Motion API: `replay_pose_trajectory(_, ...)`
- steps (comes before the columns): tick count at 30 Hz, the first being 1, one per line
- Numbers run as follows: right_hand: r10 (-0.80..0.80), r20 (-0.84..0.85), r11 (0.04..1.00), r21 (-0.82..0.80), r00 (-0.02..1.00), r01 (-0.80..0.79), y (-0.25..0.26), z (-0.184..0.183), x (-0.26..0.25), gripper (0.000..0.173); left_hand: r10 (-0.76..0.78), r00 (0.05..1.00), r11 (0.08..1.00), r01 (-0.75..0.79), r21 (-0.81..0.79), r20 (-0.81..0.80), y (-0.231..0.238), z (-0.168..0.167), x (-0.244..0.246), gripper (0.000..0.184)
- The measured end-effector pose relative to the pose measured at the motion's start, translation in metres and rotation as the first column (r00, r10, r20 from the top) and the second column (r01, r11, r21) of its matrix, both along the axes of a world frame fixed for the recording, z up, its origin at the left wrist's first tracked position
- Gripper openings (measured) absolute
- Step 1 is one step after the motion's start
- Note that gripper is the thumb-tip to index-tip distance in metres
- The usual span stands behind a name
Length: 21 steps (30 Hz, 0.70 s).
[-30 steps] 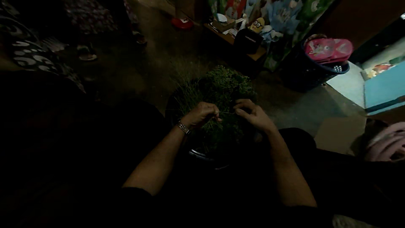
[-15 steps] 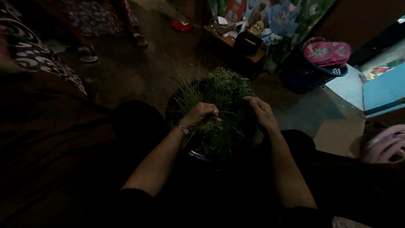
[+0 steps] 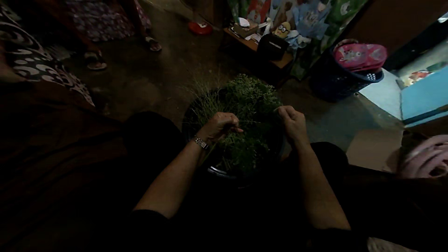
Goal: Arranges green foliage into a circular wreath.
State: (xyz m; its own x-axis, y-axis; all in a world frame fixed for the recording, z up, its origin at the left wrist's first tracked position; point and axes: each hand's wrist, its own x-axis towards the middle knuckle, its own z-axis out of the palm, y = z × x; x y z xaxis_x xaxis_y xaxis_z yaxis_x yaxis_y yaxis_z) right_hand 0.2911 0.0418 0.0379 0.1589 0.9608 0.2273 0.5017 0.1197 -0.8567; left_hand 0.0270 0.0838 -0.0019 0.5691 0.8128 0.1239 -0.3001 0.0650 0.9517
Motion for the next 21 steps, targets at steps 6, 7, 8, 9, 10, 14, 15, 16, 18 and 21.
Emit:
replay_pose_trajectory(6, 0.311, -0.069, 0.922, -0.222, 0.948, -0.318, 0.001, 0.004, 0.005, 0.047, 0.032, 0.999, 0.999, -0.032, -0.032, 0.001, -0.005, 0.005, 0.001, 0.028)
replay_pose_trajectory(7, 0.334, -0.065, 0.906, -0.251, 0.94, -0.34, 0.0, 0.005, 0.005, 0.042, 0.033, 0.999, 0.999, -0.033, -0.035, 0.008, -0.005, 0.005, 0.001, 0.028)
replay_pose_trajectory(8, 0.338, -0.064, 0.9, -0.27, 0.939, -0.342, -0.001, 0.007, 0.003, 0.036, 0.028, 0.999, 0.999, -0.028, -0.036, 0.016, -0.003, 0.003, 0.0, 0.028)
replay_pose_trajectory(9, 0.328, -0.061, 0.903, -0.272, 0.943, -0.332, -0.002, 0.007, 0.002, 0.03, 0.019, 1.0, 0.999, -0.019, -0.034, 0.024, -0.001, 0.001, -0.001, 0.027)
replay_pose_trajectory(10, 0.317, -0.055, 0.911, -0.26, 0.947, -0.32, -0.002, 0.006, 0.0, 0.024, 0.014, 1.0, 0.999, -0.013, -0.032, 0.028, 0.001, 0.0, -0.001, 0.027)
replay_pose_trajectory(14, 0.219, 0.046, 0.967, -0.142, 0.975, -0.21, -0.002, 0.002, -0.007, 0.029, 0.013, 0.999, 1.0, -0.013, 0.014, -0.034, -0.001, 0.001, 0.001, 0.027)
replay_pose_trajectory(15, 0.164, 0.098, 0.98, -0.131, 0.982, -0.151, -0.003, 0.002, -0.01, 0.032, 0.012, 0.998, 1.0, -0.01, 0.028, -0.066, -0.003, 0.002, 0.002, 0.027)
replay_pose_trajectory(16, 0.114, 0.159, 0.987, -0.134, 0.981, -0.093, -0.003, 0.003, -0.014, 0.034, 0.011, 0.996, 0.999, -0.008, 0.04, -0.089, -0.003, 0.002, 0.004, 0.027)
replay_pose_trajectory(18, 0.045, 0.254, 0.99, -0.138, 0.966, -0.01, -0.003, 0.004, -0.021, 0.037, 0.009, 0.996, 0.999, -0.006, 0.034, -0.09, -0.005, 0.003, 0.008, 0.028)
replay_pose_trajectory(21, -0.058, 0.315, 0.989, -0.111, 0.947, 0.098, 0.0, 0.003, -0.018, 0.041, 0.027, 0.999, 0.999, -0.026, 0.024, -0.043, -0.006, 0.004, 0.007, 0.028)
